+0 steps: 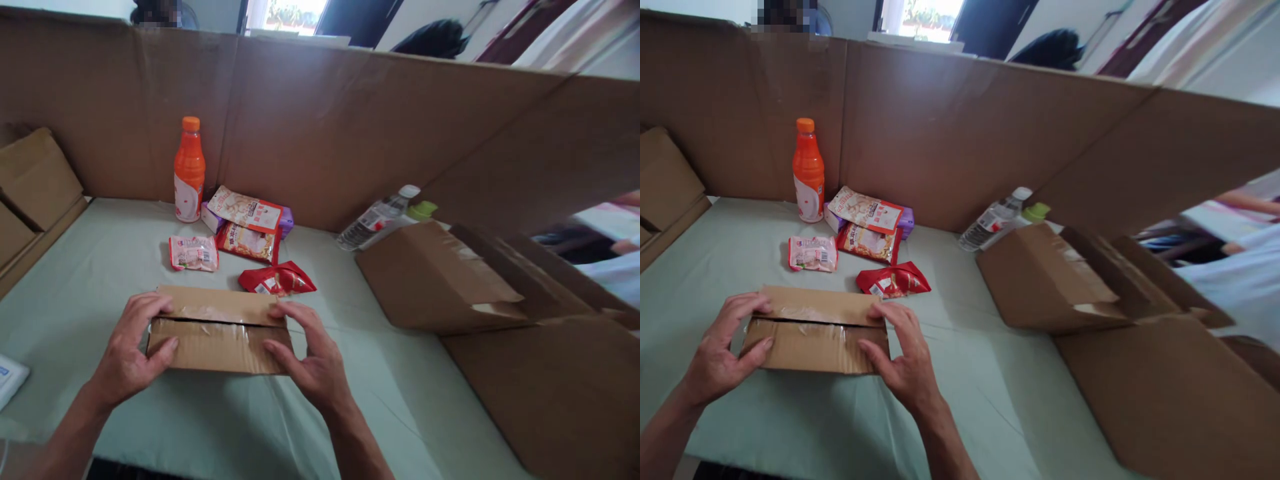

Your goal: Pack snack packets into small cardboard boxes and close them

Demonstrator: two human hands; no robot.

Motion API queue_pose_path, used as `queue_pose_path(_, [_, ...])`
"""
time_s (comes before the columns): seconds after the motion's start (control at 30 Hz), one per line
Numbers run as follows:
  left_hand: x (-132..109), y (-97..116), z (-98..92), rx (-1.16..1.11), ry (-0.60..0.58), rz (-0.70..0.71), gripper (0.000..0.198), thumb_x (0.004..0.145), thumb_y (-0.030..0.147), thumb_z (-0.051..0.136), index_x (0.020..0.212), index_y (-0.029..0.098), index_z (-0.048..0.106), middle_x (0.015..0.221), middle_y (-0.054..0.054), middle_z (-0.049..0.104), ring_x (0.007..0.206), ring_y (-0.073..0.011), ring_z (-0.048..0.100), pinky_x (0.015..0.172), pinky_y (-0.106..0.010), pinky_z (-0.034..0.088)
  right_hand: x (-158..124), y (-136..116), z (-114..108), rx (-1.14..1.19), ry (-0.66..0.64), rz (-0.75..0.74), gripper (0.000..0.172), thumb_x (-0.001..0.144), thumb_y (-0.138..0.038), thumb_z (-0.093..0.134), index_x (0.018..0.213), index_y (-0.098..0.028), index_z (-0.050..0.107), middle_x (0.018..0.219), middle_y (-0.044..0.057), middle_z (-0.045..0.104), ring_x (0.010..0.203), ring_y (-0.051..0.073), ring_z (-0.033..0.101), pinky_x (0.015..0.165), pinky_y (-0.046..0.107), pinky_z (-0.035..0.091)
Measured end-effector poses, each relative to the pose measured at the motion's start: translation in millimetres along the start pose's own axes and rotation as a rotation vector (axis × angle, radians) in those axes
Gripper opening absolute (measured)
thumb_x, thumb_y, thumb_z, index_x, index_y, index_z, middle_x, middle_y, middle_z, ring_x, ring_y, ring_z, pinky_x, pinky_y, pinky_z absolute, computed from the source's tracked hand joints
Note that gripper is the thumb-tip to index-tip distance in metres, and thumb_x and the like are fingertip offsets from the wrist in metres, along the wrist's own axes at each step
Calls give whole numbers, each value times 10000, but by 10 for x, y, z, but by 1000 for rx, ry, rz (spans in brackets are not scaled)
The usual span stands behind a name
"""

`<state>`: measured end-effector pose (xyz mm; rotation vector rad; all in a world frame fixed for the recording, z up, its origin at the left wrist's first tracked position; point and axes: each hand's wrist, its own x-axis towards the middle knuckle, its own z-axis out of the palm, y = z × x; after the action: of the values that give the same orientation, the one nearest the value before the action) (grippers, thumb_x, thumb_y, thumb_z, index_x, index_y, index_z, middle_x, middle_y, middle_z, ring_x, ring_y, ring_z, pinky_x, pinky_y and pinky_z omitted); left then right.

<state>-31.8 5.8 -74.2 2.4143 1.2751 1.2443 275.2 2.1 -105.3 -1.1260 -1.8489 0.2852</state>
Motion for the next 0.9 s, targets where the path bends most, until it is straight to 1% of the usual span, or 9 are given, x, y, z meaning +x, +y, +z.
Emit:
queue_pose_path(0.07, [-59,9,27,18,30,43,307,913,113,583,1192,233,625,1091,-66,626,1152,-240,599,1014,-425,534,-95,20,-13,12,-40,-42,395,983,-458,568,1322,-265,637,1253,112,653,1237,310,585,1040,516,492])
queue_pose_path(0.13, [-130,16,42,38,42,5,234,931,124,567,1116,229,664,1211,-89,602,1206,-255,584,1029,-439,527,-176,39,-41,23,-108,-57,533,980,-604,504,1370,-260,618,1429,142,554,1346,348,514,1082,557,457])
queue_pose_path(0.23, [-243,21,29,-4,-9,-134,236,969,218,548,1168,249,672,1560,-106,397,1360,-298,500,1068,-458,507,-229,72,-76,25,-192,-21,704,918,-703,545,1474,-271,528,1632,149,327,1458,370,400,1125,561,429])
queue_pose_path(0.3, [-310,7,-8,-75,-89,-196,305,999,270,505,1278,280,629,1653,-85,293,1419,-303,458,1083,-444,500,-213,106,-76,33,-223,-2,712,896,-687,599,1469,-270,530,1671,143,252,1485,366,364,1119,536,450])
queue_pose_path(0.43, [-383,-87,-127,-82,-211,-158,445,1003,315,503,1448,323,508,1673,-77,296,1461,-309,427,1133,-449,459,-128,190,-24,88,-233,-30,705,883,-664,640,1454,-260,549,1615,160,378,1457,350,418,1107,526,474])
queue_pose_path(0.53, [-386,-157,-223,-34,-252,-88,503,975,317,559,1472,331,482,1667,-81,314,1457,-308,443,1130,-435,472,-99,207,23,100,-197,-92,699,877,-631,673,1461,-268,548,1544,156,486,1433,339,457,1126,546,454])
queue_pose_path(0.67, [-353,-139,-286,-10,-273,-44,504,970,272,566,1465,315,479,1650,-91,347,1456,-285,454,1127,-404,483,-193,129,-8,71,-143,-141,718,883,-588,691,1497,-264,512,1492,150,548,1450,339,434,1141,573,434])
queue_pose_path(0.8, [-254,-8,-129,-19,-316,22,491,971,250,564,1455,296,493,1637,-105,370,1435,-281,484,1122,-394,492,-468,32,-274,-25,-93,-102,736,877,-567,708,1509,-250,501,1455,150,585,1438,346,449,1129,571,454])
queue_pose_path(0.9, [-122,168,190,-112,-366,115,513,960,256,586,1462,283,489,1640,-121,364,1423,-282,500,1099,-381,515,-822,1,-630,-156,-48,-22,687,901,-561,680,1484,-233,524,1444,153,593,1430,336,463,1115,533,481])
